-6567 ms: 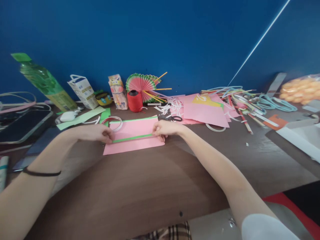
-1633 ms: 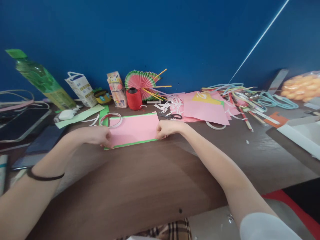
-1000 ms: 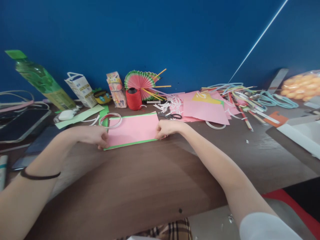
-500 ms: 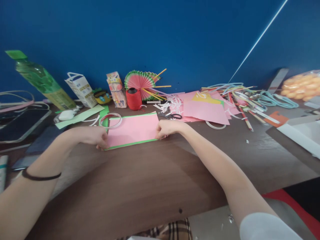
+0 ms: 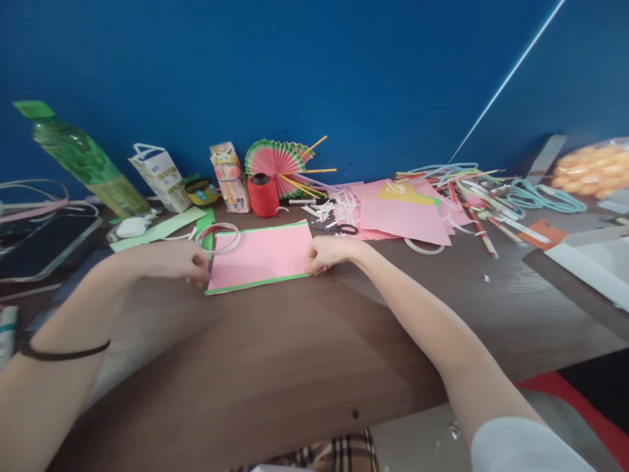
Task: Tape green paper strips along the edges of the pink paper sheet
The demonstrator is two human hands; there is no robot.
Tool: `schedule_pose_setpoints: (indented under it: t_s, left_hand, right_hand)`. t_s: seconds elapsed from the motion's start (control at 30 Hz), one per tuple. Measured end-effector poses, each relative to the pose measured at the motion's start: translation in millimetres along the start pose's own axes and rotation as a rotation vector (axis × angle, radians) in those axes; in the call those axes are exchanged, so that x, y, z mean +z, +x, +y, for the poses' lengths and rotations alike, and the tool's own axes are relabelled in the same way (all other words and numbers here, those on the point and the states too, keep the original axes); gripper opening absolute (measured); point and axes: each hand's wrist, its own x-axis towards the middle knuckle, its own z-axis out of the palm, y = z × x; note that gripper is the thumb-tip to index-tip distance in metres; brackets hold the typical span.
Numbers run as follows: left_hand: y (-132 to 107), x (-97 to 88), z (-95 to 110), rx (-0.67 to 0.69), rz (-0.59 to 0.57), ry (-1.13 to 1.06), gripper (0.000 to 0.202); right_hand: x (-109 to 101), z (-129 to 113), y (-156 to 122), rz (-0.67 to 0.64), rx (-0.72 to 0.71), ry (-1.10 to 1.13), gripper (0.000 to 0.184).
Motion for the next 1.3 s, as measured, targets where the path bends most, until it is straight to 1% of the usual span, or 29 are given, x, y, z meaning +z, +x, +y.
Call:
schedule_pose_setpoints:
  t_s: [0.07, 0.1, 0.17, 0.2, 0.23, 0.3, 0.37, 0.43, 0.53, 0.8, 1.03, 1.2, 1.3]
  left_hand:
    - [1, 1.2, 8, 0.038, 0.143, 0.013, 0.028]
    - [3, 4.1, 15, 0.081, 0.228, 0.010, 0.031]
    - [8, 15.0, 30, 0.250, 0.374, -0.058, 0.035]
    - [12, 22.6, 38, 0.351, 0.415, -0.070, 0.036]
    - [17, 31.2, 46, 0.439, 0.434, -0.074, 0.039]
    - [26, 49.2, 56, 0.595, 0.437, -0.045, 0.044]
    - [36, 65.2, 59, 0.680, 0.443, 0.035, 0.048]
    - [44, 76.6, 56, 0.680, 0.470, 0.108, 0.051]
    - [50, 84.1, 51, 0.646, 0.491, 0.187, 0.054]
    - [45, 81.6, 54, 0.642, 0.454, 0.258, 0.054]
    - [46, 81.8, 54, 0.642, 0.458, 0.256, 0.056]
    - [47, 83.5, 54, 0.638, 0.461, 0.256, 0.058]
    - [48, 84.3, 54, 0.631, 0.477, 0.251, 0.060]
  right_hand:
    - [0, 0, 0, 0.003, 0.005, -0.008, 0.017]
    - [0, 0, 1, 0.005, 0.006, -0.010, 0.017]
    - [0, 0, 0, 0.007, 0.001, -0.009, 0.016]
    - [0, 0, 0, 0.006, -0.004, -0.007, 0.016]
    - [0, 0, 0, 0.003, -0.011, -0.004, 0.015]
    - [0, 0, -1, -0.004, -0.023, -0.001, 0.014]
    - [0, 1, -1, -0.014, -0.032, 0.000, 0.014]
    - [-1, 2, 0, -0.027, -0.033, 0.020, 0.015]
    - [-3, 5, 0, -0.045, -0.044, 0.057, 0.016]
    - [-7, 10, -1, -0.092, -0.152, 0.084, 0.028]
    - [-5, 4, -3, -0.038, -0.117, 0.007, 0.019]
    - [-4, 3, -4, -0.057, -0.084, 0.033, 0.016]
    - [-4, 2, -4, -0.050, -0.074, 0.006, 0.015]
